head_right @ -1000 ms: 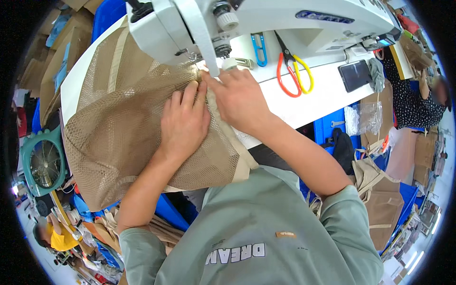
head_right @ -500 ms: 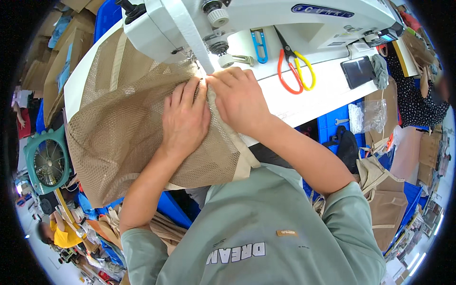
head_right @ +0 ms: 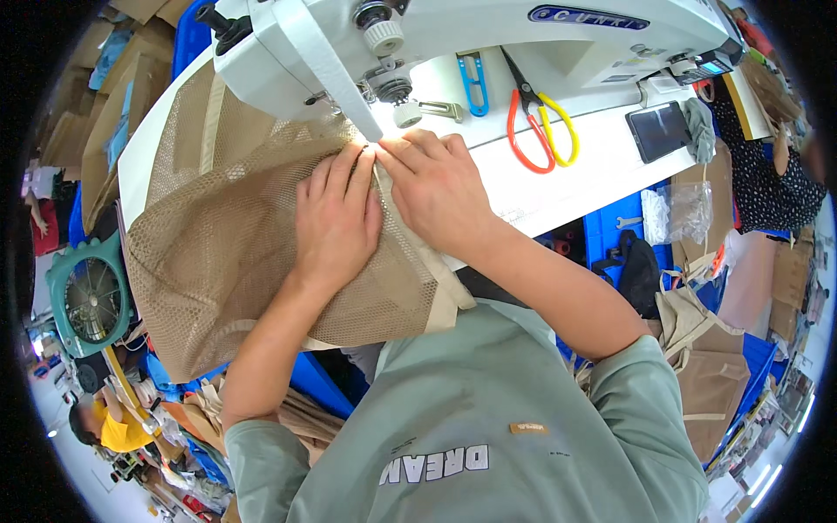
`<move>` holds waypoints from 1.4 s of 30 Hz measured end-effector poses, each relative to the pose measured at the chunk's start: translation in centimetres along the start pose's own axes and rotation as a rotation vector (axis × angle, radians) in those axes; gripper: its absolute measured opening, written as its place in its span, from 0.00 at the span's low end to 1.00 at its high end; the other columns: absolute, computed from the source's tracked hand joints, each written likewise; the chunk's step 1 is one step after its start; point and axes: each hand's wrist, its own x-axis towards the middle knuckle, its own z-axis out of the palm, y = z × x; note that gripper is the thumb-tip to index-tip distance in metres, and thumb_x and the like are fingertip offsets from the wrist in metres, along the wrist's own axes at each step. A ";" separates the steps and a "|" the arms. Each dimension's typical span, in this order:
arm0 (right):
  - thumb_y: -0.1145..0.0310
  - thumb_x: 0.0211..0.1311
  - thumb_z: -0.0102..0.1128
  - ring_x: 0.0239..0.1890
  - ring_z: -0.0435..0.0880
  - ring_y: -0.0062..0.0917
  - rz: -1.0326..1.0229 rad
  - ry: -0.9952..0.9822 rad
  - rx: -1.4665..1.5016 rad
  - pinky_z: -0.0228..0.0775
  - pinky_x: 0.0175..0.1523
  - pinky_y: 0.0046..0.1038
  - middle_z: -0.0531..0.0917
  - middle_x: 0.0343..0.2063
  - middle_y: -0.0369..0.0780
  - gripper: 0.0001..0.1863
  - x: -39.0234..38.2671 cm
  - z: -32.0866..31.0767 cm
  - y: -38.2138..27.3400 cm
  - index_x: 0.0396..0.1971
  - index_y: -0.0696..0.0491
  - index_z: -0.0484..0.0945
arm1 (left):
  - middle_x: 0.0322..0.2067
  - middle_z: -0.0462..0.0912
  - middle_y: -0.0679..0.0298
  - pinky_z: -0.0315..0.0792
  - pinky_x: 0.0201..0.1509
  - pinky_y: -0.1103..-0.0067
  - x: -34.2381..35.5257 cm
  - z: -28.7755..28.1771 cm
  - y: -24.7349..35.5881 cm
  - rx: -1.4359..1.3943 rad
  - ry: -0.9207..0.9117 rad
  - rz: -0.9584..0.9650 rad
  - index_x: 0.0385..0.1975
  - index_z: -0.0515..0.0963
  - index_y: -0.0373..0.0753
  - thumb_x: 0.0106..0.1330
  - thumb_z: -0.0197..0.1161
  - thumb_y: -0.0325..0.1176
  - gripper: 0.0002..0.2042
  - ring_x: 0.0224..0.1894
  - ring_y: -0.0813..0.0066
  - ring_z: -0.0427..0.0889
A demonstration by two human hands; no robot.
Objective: The person is sewing a mesh bag using an industrial sewing machine.
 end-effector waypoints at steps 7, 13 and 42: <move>0.71 0.61 0.65 0.60 0.79 0.29 -0.046 0.021 -0.021 0.69 0.59 0.37 0.85 0.57 0.35 0.20 0.2 -0.4 0.3 0.54 0.56 0.84 | 0.65 0.75 0.54 0.69 0.62 0.61 0.0 0.4 0.5 -0.017 0.015 -0.036 0.65 0.75 0.34 0.67 0.65 0.32 0.25 0.64 0.57 0.75; 0.72 0.60 0.65 0.59 0.80 0.30 -0.067 0.005 -0.025 0.69 0.61 0.37 0.86 0.56 0.35 0.20 0.2 -0.5 0.5 0.54 0.56 0.84 | 0.64 0.76 0.54 0.70 0.60 0.62 0.3 0.2 0.4 -0.043 0.038 0.012 0.65 0.75 0.32 0.67 0.64 0.32 0.26 0.63 0.56 0.76; 0.71 0.59 0.64 0.52 0.81 0.28 -0.075 0.054 -0.055 0.67 0.62 0.36 0.88 0.53 0.34 0.21 0.8 -0.2 1.7 0.53 0.55 0.87 | 0.55 0.77 0.49 0.73 0.55 0.61 1.7 0.5 0.8 0.029 0.015 0.025 0.62 0.76 0.31 0.65 0.65 0.32 0.25 0.57 0.50 0.78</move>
